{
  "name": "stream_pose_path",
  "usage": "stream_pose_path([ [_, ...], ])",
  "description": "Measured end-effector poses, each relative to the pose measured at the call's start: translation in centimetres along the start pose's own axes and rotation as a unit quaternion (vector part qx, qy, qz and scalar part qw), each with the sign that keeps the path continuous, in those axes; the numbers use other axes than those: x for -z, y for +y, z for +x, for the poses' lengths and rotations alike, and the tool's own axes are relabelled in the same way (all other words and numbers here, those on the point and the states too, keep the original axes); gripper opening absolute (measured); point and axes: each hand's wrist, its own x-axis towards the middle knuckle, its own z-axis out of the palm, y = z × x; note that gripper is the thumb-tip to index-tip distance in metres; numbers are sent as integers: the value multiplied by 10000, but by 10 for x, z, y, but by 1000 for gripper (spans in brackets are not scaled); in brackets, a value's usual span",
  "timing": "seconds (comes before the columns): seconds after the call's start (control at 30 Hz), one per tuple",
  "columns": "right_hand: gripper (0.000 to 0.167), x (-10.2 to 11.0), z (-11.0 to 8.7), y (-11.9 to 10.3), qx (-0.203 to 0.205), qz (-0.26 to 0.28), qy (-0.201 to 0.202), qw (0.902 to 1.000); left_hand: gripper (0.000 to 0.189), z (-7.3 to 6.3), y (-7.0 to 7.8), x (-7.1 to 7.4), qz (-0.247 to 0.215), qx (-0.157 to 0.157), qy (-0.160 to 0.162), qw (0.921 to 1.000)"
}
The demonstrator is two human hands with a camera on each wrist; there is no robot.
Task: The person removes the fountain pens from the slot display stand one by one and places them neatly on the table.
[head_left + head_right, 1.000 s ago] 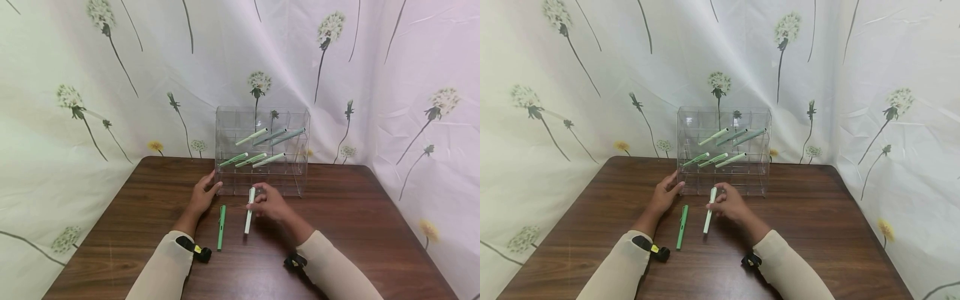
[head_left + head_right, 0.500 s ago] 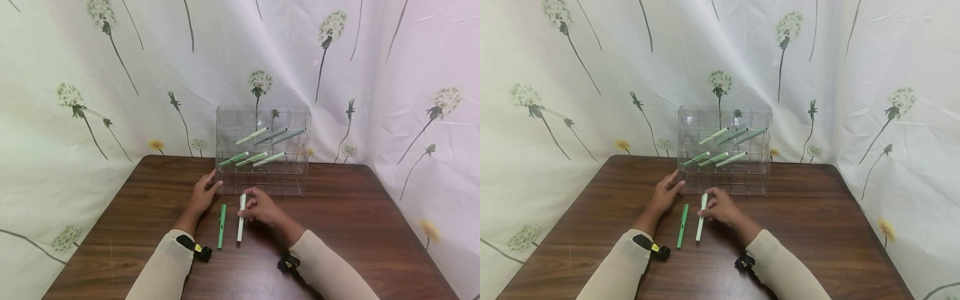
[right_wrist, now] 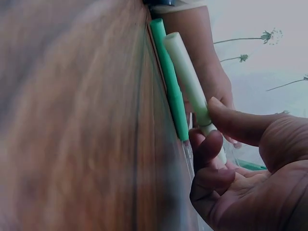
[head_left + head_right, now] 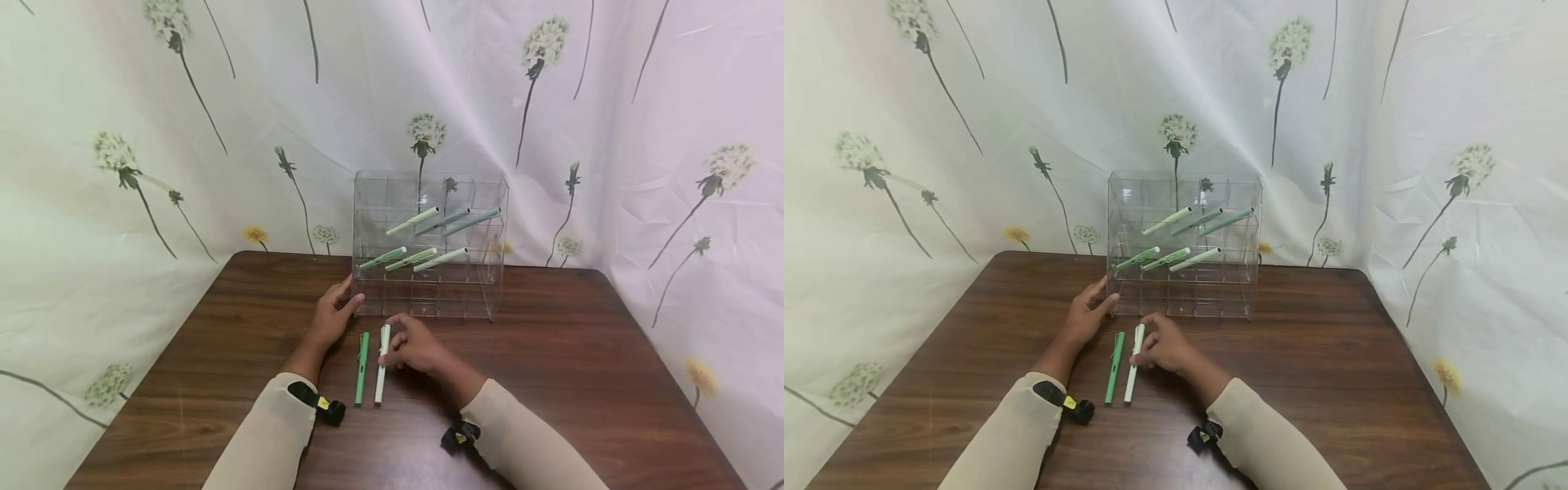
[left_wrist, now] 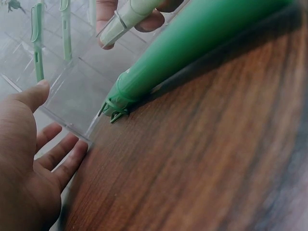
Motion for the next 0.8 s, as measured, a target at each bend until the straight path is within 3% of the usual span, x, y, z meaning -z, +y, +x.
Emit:
stream_pose_path([
  [0.8, 72, -8, 7, 12, 183, -629, -121, 9978, 62, 1, 0, -3, 35, 44, 15, 10000],
])
